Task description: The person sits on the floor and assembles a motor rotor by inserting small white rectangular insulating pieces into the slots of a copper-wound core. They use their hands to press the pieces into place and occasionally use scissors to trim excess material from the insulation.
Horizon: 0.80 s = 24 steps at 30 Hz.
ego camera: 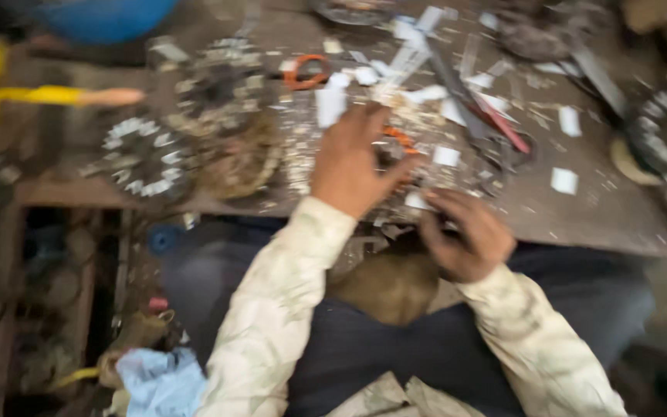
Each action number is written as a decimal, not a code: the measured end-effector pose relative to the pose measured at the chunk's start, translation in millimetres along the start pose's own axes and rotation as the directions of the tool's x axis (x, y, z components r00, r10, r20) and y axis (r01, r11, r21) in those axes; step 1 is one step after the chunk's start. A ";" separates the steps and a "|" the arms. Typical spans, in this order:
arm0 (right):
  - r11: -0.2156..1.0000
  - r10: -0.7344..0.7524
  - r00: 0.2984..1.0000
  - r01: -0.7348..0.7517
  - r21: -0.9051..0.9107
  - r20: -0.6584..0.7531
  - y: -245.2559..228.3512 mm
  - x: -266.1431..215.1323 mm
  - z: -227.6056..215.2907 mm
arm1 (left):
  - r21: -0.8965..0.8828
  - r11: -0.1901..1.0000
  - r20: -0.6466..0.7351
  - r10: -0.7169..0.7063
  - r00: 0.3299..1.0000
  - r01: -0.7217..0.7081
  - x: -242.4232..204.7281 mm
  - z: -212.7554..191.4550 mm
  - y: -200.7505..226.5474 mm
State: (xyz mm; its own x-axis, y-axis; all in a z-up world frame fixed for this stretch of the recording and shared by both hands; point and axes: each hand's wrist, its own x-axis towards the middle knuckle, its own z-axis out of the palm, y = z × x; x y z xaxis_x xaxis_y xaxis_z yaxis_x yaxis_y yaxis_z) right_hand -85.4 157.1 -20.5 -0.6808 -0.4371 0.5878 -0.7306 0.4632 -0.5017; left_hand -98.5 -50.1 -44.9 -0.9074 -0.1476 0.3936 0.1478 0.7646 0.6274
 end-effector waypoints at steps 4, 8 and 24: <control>1.000 0.001 0.999 0.000 0.022 -0.037 2.7 0.6 2.9 | -0.067 0.998 -0.014 0.008 1.000 -0.009 1.6 -9.1 -0.5; 0.995 0.028 0.996 -0.020 0.095 -0.085 5.3 9.9 19.8 | -0.058 0.998 -0.004 0.022 1.000 -0.022 3.7 -16.3 8.1; 0.971 0.036 0.989 -0.001 0.241 -0.141 10.0 17.2 11.6 | -0.047 0.999 0.026 0.021 0.999 -0.020 6.3 -15.5 13.1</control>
State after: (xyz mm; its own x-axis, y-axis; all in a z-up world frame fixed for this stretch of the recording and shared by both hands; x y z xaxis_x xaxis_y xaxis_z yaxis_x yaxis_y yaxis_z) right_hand -105.0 145.3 -22.8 -0.6926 -0.3066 0.6530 -0.7210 0.2643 -0.6406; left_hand -96.1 -50.7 -23.8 -0.9140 -0.1152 0.3891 0.1839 0.7372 0.6502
